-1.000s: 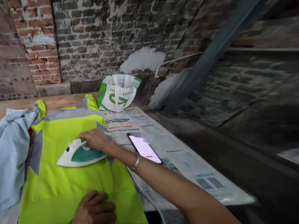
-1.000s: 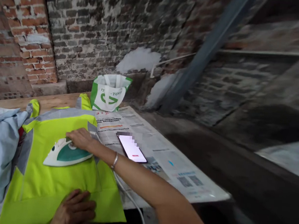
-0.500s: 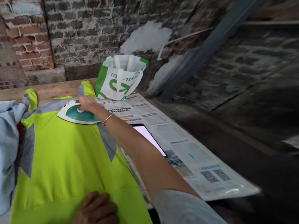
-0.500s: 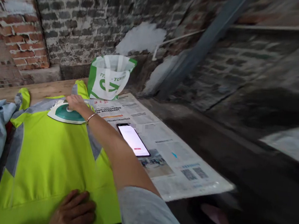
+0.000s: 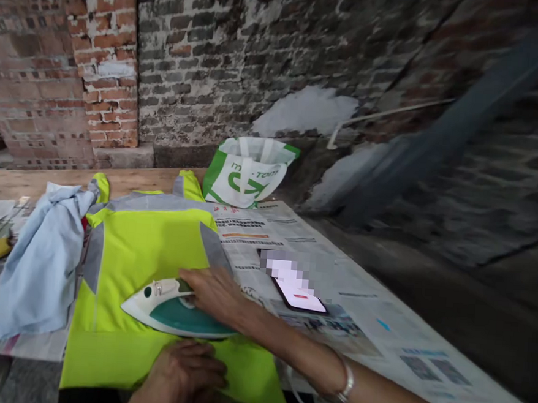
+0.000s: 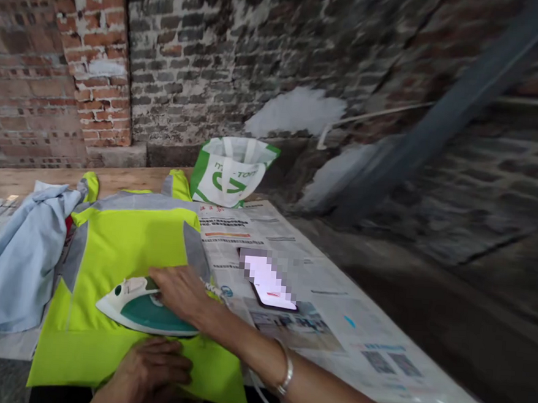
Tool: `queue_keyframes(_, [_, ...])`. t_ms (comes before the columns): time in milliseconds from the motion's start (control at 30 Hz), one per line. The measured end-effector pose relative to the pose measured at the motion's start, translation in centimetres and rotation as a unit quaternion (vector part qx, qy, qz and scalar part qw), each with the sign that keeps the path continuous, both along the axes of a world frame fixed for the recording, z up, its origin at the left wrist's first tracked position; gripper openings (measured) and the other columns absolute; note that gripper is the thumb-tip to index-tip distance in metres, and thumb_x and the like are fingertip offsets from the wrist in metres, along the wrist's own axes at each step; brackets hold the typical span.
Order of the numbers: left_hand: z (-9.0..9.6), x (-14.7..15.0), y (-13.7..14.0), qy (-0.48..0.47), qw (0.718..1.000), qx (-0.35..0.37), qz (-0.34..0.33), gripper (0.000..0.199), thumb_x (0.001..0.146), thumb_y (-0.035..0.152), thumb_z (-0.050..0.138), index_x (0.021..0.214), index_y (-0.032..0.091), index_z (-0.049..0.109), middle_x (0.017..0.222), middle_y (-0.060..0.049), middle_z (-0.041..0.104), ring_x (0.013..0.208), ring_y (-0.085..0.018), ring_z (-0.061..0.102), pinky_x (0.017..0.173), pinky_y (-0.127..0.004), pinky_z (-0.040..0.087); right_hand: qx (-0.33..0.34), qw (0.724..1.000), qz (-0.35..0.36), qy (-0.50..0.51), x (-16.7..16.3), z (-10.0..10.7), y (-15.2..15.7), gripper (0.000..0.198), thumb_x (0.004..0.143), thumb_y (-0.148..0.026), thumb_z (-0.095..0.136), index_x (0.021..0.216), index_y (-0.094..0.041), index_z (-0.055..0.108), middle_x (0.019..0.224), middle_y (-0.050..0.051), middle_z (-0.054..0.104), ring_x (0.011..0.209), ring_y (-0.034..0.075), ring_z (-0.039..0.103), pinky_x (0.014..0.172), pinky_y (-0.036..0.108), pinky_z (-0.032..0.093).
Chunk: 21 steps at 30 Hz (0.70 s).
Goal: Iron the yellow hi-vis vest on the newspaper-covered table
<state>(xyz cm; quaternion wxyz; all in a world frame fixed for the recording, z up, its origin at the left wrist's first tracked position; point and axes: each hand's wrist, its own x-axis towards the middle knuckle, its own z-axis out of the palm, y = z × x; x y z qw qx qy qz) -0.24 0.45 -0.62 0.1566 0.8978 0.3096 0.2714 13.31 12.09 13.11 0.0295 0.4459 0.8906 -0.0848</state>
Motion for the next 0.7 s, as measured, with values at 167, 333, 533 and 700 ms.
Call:
queue_keyframes(167, [0.1, -0.1, -0.1, 0.036, 0.999, -0.001, 0.002, 0.014, 0.095, 0.021, 0.061, 0.105, 0.021, 0.070, 0.117, -0.002, 0.077, 0.125, -0.019, 0.065, 0.108, -0.033, 0.048, 0.042, 0.999, -0.017, -0.016, -1.4, 0.0, 0.0, 0.026, 0.093, -0.020, 0.058, 0.116, -0.019, 0.070, 0.110, 0.012, 0.078, 0.101, 0.028, 0.074, 0.075, 0.030, 0.046])
queue_keyframes(333, [0.1, 0.4, -0.1, 0.049, 0.999, 0.019, -0.003, 0.013, 0.100, 0.026, 0.057, 0.100, 0.022, 0.069, 0.110, -0.001, 0.077, 0.114, -0.016, 0.069, 0.103, -0.030, 0.049, 0.094, 0.994, -0.046, -0.014, -4.4, -0.6, 4.3, 0.027, 0.100, -0.022, 0.048, 0.120, -0.018, 0.067, 0.108, 0.016, 0.077, 0.099, 0.028, 0.074, 0.076, 0.033, 0.048])
queue_keyframes(533, [-1.4, 1.0, 0.1, 0.040, 0.999, 0.024, -0.004, 0.012, 0.099, 0.025, 0.058, 0.096, 0.023, 0.070, 0.106, 0.001, 0.077, 0.114, -0.015, 0.068, 0.103, -0.028, 0.047, 0.148, 0.985, -0.086, 0.013, -9.2, -1.3, 13.2, 0.033, 0.103, -0.020, 0.041, 0.124, -0.012, 0.064, 0.112, 0.020, 0.074, 0.107, 0.028, 0.069, 0.086, 0.035, 0.045])
queue_keyframes(700, [-3.1, 1.4, 0.7, 0.024, 0.999, 0.028, -0.024, 0.010, 0.097, 0.027, 0.060, 0.099, 0.024, 0.070, 0.110, 0.004, 0.078, 0.112, -0.014, 0.068, 0.100, -0.026, 0.047, 0.178, 0.977, -0.109, 0.040, -12.4, -1.3, 17.6, 0.045, 0.101, -0.009, 0.027, 0.122, -0.005, 0.066, 0.117, 0.026, 0.070, 0.109, 0.031, 0.065, 0.087, 0.039, 0.045])
